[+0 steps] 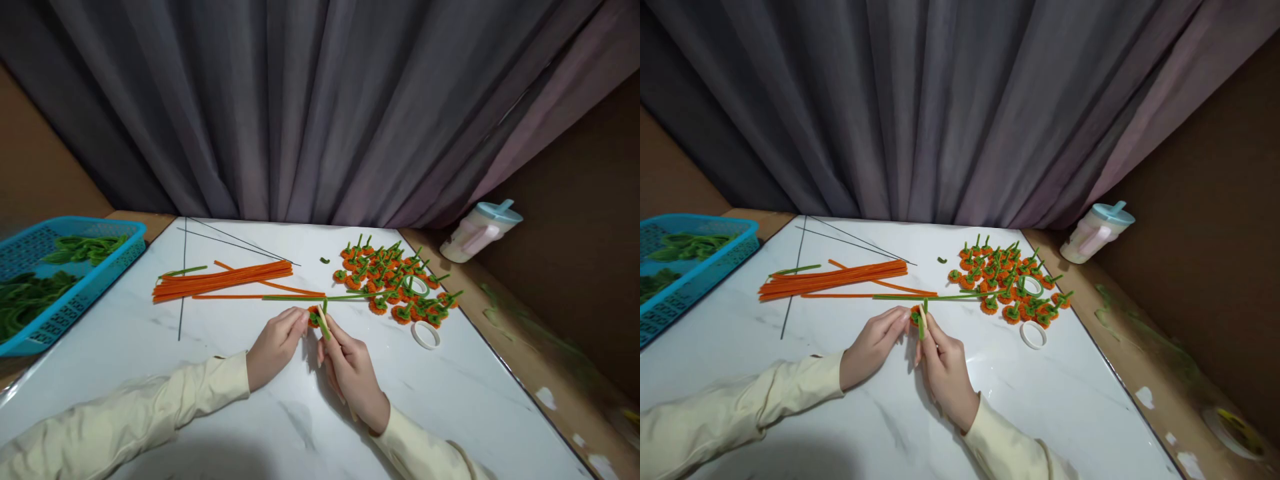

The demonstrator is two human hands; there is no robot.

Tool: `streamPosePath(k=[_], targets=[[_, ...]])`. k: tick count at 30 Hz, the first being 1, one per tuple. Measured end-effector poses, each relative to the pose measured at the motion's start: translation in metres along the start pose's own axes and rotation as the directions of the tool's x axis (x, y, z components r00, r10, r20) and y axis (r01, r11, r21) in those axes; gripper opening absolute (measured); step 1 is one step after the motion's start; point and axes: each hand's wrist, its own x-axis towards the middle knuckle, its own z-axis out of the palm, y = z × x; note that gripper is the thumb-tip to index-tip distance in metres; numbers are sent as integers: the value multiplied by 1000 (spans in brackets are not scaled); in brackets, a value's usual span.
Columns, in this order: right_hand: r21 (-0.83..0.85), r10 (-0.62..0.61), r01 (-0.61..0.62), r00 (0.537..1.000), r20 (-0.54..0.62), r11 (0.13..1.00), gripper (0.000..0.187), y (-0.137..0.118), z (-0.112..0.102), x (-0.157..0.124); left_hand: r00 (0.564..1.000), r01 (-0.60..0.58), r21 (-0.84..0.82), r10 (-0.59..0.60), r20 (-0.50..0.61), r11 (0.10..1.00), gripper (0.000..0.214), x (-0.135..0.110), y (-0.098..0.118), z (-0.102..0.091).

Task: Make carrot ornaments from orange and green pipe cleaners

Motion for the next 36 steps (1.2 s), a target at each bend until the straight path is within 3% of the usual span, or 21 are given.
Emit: streamPosePath(k=[6,14,18,21,27,33,36], targets=[[-113,-23,25,999,22,993,50,-1,3,-3,999,20,33,-21,33,999,29,9,3,1],[70,38,-41,998,39,997,52,-4,3,0,987,87,54,-93,134,995,24,8,-2,3],[128,85,-86,996,18,988,52,-8,4,2,992,-93,313,61,109,945,25,5,-11,6],[110,99,-95,995,-32,989,51,-10,5,3,977,-201,425,147,155,883,26,4,-16,6],[-43,46,-47,998,-32,998,45,-13,0,1,943,-308,525,182,277,794,31,3,-13,2],[-193,-2,10,999,43,981,43,-10,-5,3,856,-513,582,330,398,630,39,2,-18,1],[-215,14,6,996,91,977,43,-10,-10,6,862,-501,552,327,387,667,38,1,-19,1]])
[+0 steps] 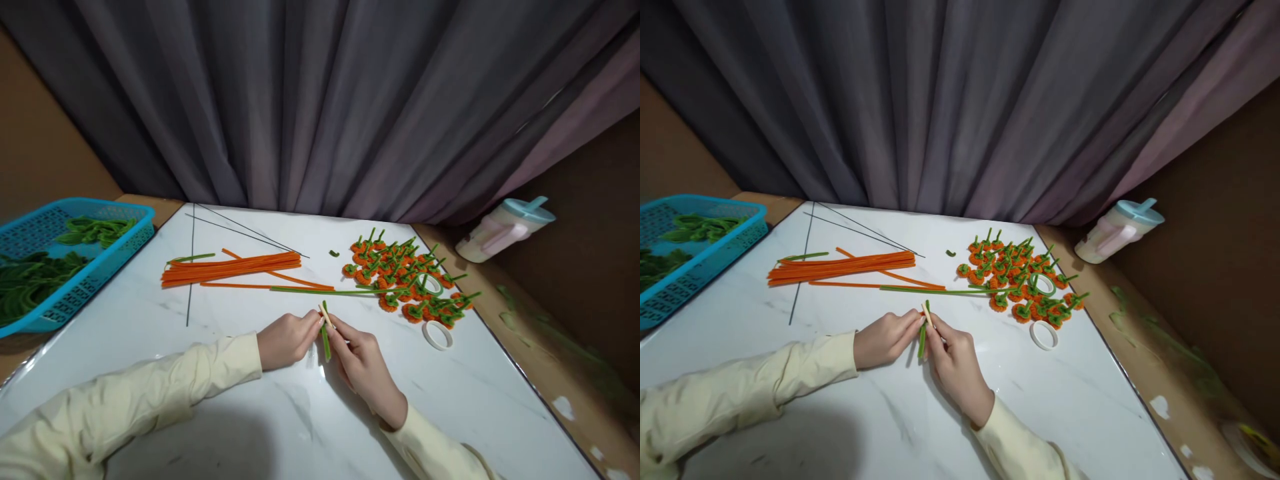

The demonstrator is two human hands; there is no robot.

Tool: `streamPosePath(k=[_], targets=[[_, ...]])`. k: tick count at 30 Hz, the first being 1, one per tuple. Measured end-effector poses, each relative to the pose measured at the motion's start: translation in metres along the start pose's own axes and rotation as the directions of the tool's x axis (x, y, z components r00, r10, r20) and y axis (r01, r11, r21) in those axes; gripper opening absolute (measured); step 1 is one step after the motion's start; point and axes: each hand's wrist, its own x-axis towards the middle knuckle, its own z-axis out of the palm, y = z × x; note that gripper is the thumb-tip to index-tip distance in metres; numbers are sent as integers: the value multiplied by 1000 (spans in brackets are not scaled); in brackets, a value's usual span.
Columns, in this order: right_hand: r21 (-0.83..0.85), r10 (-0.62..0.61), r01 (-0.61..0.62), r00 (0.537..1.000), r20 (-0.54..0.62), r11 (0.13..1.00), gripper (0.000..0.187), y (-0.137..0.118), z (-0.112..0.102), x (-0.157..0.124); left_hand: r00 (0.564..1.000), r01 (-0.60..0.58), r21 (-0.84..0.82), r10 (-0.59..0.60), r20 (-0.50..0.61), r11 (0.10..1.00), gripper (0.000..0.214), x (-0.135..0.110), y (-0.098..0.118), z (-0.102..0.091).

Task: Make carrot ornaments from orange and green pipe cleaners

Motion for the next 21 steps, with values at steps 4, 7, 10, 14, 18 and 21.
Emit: streamPosePath(k=[4,7,10,14,18,21], targets=[[56,104,-109,991,79,992,46,-8,-10,1,996,78,-37,-79,-40,996,32,-1,0,2],[99,224,-245,957,187,965,51,-18,-14,-1,993,79,57,-74,-92,995,30,-4,-2,7],[159,252,-303,926,281,940,53,-27,-12,-1,992,59,183,-38,-116,981,31,-5,-5,11],[198,218,-283,930,296,938,50,-32,-8,8,996,61,271,-41,-79,961,34,-3,-5,9],[150,185,-228,949,257,962,39,-32,-9,20,991,136,204,-136,-17,969,32,4,-9,5],[67,161,-182,957,240,981,34,-30,-13,26,990,136,154,-138,2,979,28,8,-16,4]])
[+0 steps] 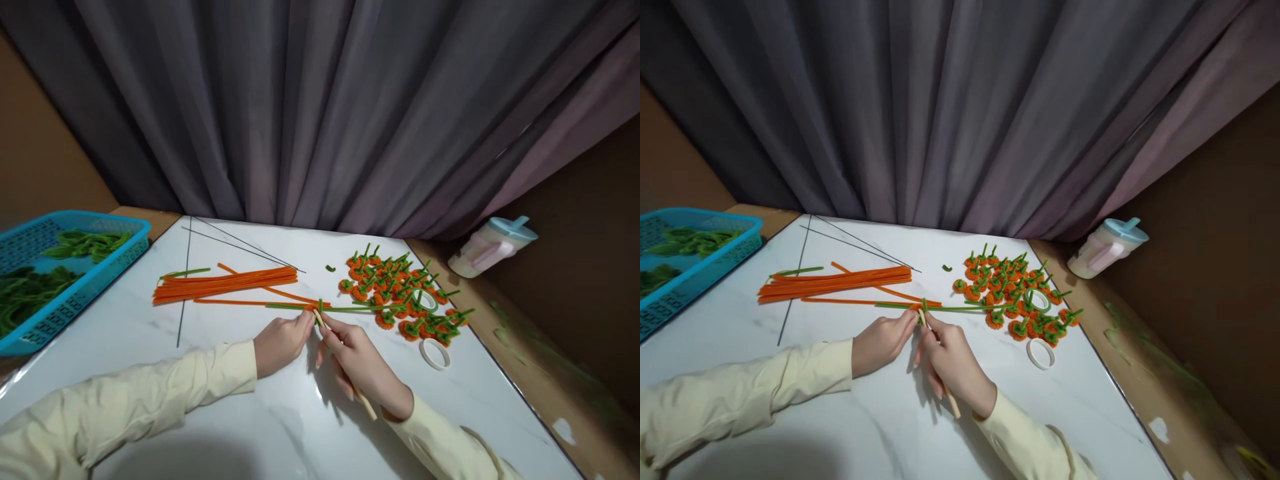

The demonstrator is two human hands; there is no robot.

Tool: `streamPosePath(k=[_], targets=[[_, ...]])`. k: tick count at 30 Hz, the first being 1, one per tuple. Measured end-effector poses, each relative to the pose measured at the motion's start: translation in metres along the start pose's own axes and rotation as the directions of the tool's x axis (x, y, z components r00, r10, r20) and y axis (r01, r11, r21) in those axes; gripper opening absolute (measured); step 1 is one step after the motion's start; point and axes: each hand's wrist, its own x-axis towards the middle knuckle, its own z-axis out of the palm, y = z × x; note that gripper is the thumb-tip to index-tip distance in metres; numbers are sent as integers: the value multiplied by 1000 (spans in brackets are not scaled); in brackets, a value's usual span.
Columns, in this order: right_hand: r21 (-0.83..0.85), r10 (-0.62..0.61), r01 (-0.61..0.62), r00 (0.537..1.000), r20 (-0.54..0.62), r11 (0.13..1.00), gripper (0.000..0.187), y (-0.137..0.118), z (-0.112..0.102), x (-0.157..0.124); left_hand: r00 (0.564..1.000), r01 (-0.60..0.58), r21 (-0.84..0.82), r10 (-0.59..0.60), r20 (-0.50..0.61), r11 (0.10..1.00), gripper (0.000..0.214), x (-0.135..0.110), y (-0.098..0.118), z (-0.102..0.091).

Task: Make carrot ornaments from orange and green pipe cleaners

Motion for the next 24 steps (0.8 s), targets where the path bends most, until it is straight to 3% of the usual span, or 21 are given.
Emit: streamPosePath(k=[7,10,17,21,24], targets=[[-311,-40,34,999,-14,950,22,-8,-9,7,999,-47,-73,48,13,996,24,7,-14,1],[-394,-72,80,997,36,916,21,-16,-13,9,999,-33,-155,37,21,987,23,8,-17,-1],[-363,11,49,987,160,930,26,-19,-28,15,999,-7,-308,18,33,951,21,7,-21,-2],[-309,71,-25,988,138,951,30,-17,-29,18,997,32,-361,-4,77,932,24,7,-23,-1],[-332,37,-7,996,85,943,27,-16,-24,19,998,20,-377,7,68,926,24,7,-24,-1]])
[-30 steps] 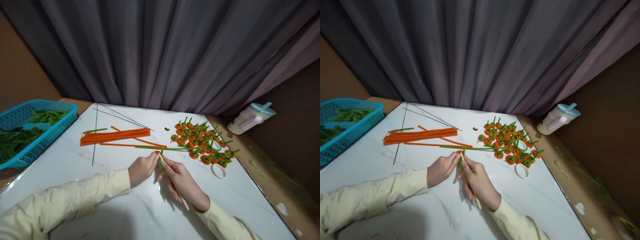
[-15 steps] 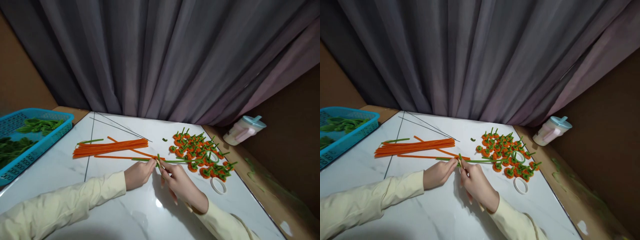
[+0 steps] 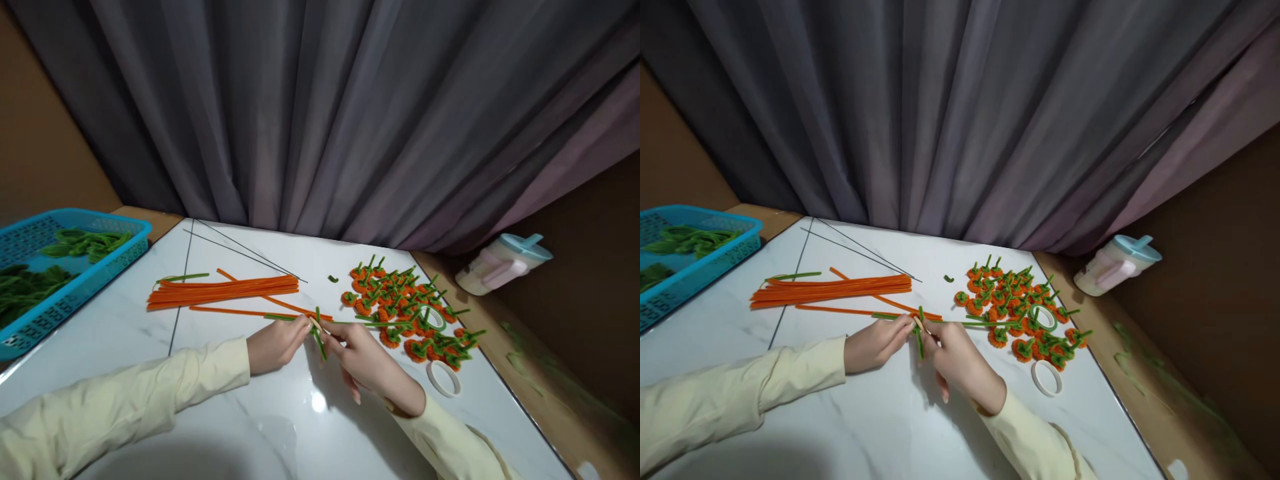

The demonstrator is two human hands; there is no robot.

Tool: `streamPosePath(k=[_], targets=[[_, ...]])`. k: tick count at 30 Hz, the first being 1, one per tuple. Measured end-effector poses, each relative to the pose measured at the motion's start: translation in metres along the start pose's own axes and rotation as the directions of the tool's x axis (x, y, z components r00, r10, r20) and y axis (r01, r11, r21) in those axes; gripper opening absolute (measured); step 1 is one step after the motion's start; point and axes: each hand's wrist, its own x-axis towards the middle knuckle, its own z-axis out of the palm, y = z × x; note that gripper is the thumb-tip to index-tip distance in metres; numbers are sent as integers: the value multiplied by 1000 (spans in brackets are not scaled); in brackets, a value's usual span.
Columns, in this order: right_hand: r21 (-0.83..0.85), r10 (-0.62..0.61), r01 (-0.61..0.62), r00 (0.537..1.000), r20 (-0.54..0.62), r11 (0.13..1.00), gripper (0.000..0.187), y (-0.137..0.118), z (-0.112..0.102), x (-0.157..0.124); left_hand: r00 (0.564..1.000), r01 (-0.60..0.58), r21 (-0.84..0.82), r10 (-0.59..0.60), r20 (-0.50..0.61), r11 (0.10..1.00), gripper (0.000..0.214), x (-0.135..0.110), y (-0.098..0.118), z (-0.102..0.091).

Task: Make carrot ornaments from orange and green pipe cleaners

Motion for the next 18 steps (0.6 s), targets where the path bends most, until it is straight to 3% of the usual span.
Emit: streamPosePath(k=[5,11,18], targets=[[-80,-23,15,995,-93,997,27,-1,7,-1,999,-16,-40,14,-40,999,21,0,0,0],[-114,-166,149,973,-163,982,27,-1,9,1,998,-53,26,54,-26,998,20,1,2,-1],[19,38,-36,993,-112,999,32,0,11,0,998,20,22,-19,-67,1000,21,-2,1,2]])
